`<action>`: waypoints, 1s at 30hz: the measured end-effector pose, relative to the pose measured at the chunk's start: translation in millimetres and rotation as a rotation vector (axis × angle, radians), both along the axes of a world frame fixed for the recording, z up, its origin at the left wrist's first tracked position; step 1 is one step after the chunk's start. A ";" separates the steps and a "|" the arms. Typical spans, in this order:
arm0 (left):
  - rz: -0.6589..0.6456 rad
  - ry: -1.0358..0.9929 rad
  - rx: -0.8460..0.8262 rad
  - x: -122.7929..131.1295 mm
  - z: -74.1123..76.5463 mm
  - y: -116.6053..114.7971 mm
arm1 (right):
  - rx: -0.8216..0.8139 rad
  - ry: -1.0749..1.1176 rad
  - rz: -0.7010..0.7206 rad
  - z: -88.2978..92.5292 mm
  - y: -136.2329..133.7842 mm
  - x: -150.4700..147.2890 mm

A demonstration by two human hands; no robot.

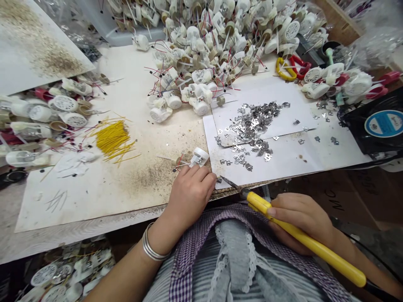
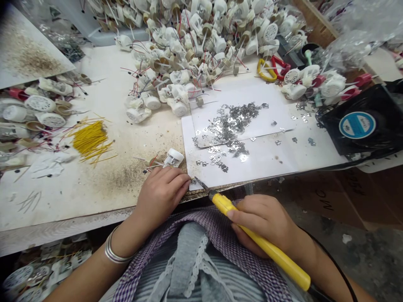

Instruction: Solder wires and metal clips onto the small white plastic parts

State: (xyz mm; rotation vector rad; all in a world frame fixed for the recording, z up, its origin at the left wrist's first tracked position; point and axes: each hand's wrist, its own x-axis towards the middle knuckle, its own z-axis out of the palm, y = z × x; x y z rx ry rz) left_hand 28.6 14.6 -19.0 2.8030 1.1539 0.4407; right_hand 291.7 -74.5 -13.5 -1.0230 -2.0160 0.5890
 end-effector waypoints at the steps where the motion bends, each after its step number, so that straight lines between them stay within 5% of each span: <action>1: 0.001 0.001 -0.001 -0.1 0.0 0.0 | 0.007 0.022 -0.001 -1.2 -1.6 1.0; 9: 0.005 0.011 0.005 -0.7 -1.3 -0.2 | -0.193 0.732 -0.585 -14.9 0.3 1.3; 19: 0.037 -0.033 0.006 -1.3 0.4 -4.2 | -0.401 1.413 -0.748 -26.7 26.7 34.7; 25: 0.109 -0.115 -0.011 -8.7 8.7 -12.3 | -0.664 1.728 -0.552 -36.6 11.8 44.0; 30: 0.151 -0.237 -0.028 -19.9 23.1 -24.1 | -0.678 1.789 -0.608 -30.1 18.0 59.1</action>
